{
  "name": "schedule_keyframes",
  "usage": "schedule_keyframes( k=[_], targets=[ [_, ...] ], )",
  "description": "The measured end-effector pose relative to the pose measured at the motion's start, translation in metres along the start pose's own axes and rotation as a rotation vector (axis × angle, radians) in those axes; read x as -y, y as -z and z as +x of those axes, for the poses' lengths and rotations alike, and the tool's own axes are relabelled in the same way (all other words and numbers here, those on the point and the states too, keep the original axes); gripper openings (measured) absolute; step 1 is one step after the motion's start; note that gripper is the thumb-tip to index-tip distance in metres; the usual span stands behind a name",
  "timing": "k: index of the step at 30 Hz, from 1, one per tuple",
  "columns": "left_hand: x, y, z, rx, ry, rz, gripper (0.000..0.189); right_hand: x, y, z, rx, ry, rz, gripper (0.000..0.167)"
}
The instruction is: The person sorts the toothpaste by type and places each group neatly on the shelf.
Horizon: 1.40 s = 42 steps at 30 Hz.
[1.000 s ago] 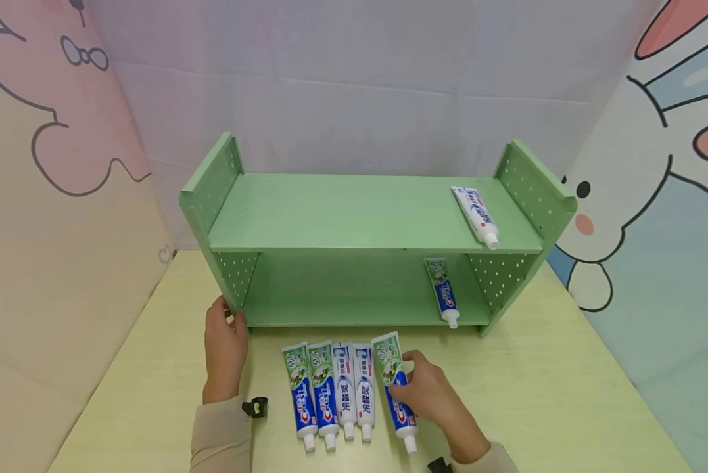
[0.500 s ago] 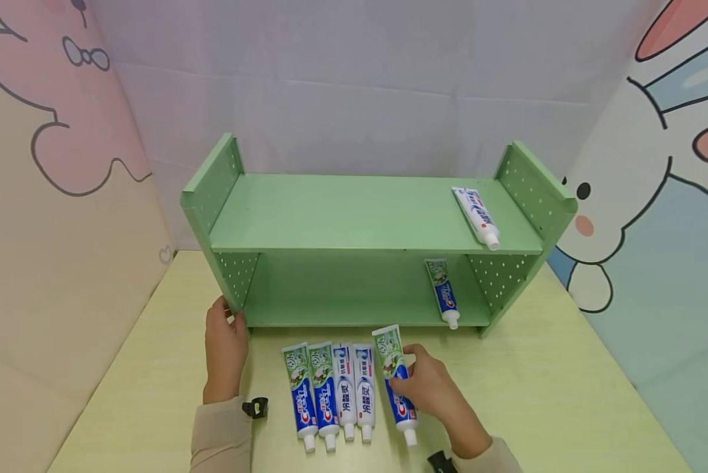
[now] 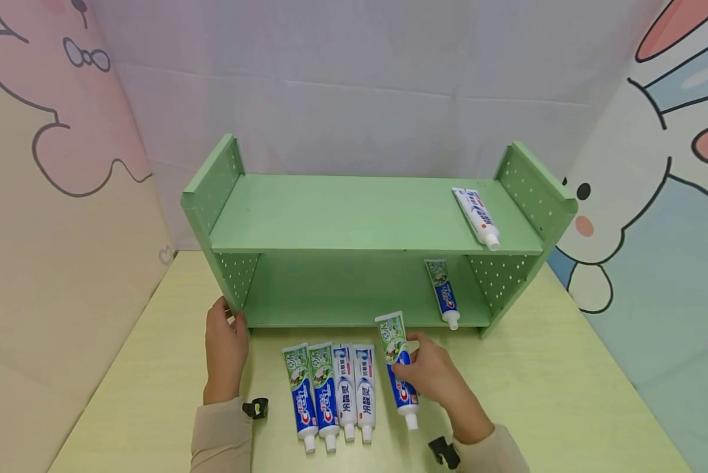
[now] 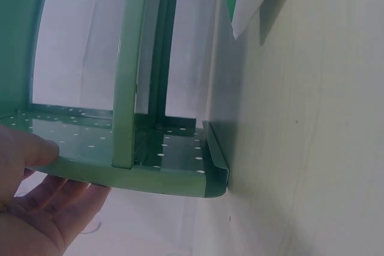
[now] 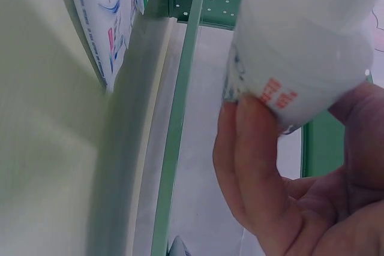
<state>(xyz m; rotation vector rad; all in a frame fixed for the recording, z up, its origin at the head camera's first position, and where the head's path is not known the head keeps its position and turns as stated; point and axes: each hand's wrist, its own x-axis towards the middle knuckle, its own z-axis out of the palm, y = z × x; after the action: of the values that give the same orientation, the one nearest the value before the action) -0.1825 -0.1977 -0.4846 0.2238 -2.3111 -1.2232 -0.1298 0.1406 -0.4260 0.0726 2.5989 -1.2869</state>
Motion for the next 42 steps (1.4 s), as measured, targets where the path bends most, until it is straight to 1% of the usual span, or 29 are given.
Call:
schedule_keyframes(
  k=[12, 22, 32, 42],
  targets=[
    [0.002, 0.000, 0.001, 0.014, 0.011, 0.007, 0.038, 0.006, 0.004, 0.009, -0.016, 0.003, -0.003, 0.065],
    [0.001, 0.000, 0.000, 0.014, 0.005, 0.002, 0.038, 0.009, 0.007, 0.020, -0.020, 0.008, 0.006, 0.065],
    [0.001, 0.000, 0.000, 0.016, 0.003, -0.012, 0.038, 0.011, 0.011, 0.029, -0.032, -0.016, 0.004, 0.066],
    [0.002, 0.000, 0.001, 0.013, 0.000, -0.015, 0.038, 0.007, 0.015, 0.042, -0.041, -0.036, -0.020, 0.067]
  ],
)
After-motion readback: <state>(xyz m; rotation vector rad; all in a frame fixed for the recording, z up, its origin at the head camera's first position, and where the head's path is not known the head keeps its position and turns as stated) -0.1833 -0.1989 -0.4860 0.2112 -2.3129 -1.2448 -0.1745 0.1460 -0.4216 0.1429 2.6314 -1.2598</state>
